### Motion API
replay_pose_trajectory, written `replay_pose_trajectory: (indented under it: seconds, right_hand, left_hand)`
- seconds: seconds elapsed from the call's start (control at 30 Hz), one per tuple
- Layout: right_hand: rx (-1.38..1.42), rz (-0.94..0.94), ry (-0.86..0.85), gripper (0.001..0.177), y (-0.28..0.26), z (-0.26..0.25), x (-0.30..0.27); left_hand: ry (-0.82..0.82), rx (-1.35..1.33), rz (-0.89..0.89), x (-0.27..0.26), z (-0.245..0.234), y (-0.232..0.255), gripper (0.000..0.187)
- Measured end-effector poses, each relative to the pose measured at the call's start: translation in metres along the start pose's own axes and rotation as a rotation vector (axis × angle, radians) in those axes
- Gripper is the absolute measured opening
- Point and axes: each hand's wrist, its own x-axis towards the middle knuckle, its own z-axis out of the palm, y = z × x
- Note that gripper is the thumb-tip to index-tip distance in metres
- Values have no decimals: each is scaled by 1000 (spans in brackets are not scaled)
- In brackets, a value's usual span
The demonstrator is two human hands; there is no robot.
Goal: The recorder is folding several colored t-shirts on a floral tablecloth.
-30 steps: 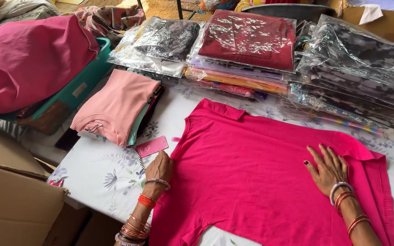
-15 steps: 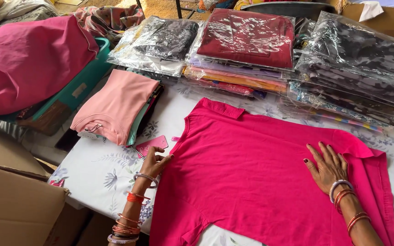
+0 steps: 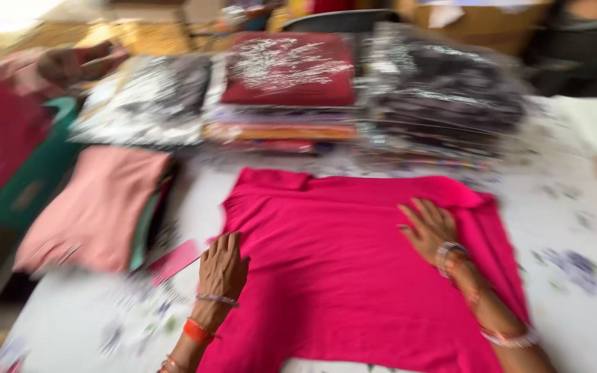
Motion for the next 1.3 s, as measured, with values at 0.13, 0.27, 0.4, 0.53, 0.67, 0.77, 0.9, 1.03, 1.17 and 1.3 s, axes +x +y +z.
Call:
replay_pose_trajectory:
  seconds: [0.13,0.27,0.4,0.53,0.67,0.77,0.9,1.03,1.17,1.3]
  right_hand:
    - [11,99,21,67,-8,-11,-8]
    - [25,83,-100,73,0,-18,-20]
    - [-10,132,-341,76,0,-75,-25]
    - [-74,266,-396,71,69,-70,-2]
    - [78,427,-269,59,147,-46,4]
    - [255,550,-62,56,180,-23,15]
    - [74,787,-28,52,145,-56,46]
    - [68,932,-59,40,154,-26,67]
    - [47,982,160,26,150,6,81]
    - [-106,888,239,33,144,10,83]
  left_hand:
    - [-146,-231,301,49,89,23,51]
    - [-132,-211,389,97,170,24,64]
    - [-170,4,187,130,185,4,71]
    - [-123,16,75,150,187,-27,69]
    - [-115,-67,-135,171,192,-42,62]
    - [-131,-63,-226,183,194,-42,57]
    - [-70,-5,-272,187,224,-39,62]
    - [43,-30,-257,190,244,-46,72]
    - [85,-37,-287,184,237,-42,71]
    - [96,-15,-319,185,234,-39,65]
